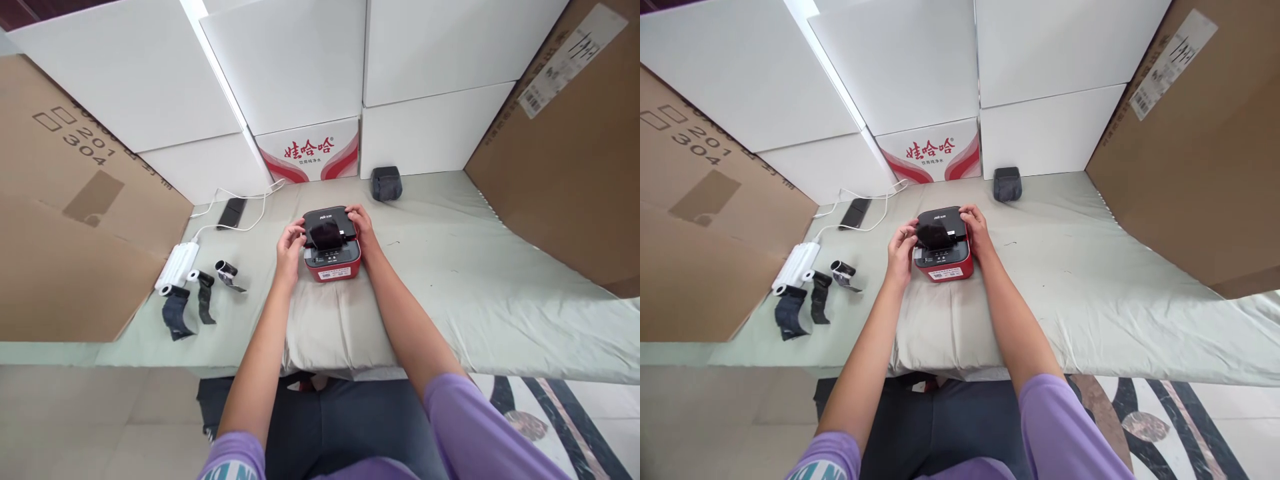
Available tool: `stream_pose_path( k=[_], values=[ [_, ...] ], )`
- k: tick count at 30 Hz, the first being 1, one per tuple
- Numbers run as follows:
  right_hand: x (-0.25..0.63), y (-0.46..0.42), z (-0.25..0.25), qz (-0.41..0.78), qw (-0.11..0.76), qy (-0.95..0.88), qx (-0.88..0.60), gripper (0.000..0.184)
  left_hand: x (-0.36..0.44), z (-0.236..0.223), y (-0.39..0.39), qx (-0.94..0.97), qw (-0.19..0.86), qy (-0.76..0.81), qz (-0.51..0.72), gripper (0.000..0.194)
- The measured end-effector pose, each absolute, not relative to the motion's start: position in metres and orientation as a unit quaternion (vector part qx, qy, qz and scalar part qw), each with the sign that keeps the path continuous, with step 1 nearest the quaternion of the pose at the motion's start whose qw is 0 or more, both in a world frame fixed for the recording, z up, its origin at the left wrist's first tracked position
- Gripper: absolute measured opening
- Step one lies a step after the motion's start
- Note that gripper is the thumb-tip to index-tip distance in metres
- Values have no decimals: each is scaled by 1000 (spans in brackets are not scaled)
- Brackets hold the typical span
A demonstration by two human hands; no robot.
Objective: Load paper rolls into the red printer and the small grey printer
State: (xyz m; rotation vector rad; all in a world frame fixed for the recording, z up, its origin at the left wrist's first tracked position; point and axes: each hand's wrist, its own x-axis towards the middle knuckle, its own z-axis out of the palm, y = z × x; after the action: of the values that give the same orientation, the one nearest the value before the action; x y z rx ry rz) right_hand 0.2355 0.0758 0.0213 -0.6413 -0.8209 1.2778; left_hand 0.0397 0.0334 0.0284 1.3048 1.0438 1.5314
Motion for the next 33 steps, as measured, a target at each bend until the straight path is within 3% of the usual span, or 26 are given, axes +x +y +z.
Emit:
stream_pose_path(
  k=[7, 17, 33],
  values=[
    [236, 84, 12, 580, 670, -353, -301, 58, 46, 13, 35, 494, 465, 370, 635, 44],
    [237, 83, 13, 579, 662, -363, -307, 50, 47, 6, 35, 497, 476, 364, 628, 59],
    [238, 83, 10, 553, 662, -386, -327, 48, 49, 7, 34, 464, 501, 341, 646, 61]
  ],
)
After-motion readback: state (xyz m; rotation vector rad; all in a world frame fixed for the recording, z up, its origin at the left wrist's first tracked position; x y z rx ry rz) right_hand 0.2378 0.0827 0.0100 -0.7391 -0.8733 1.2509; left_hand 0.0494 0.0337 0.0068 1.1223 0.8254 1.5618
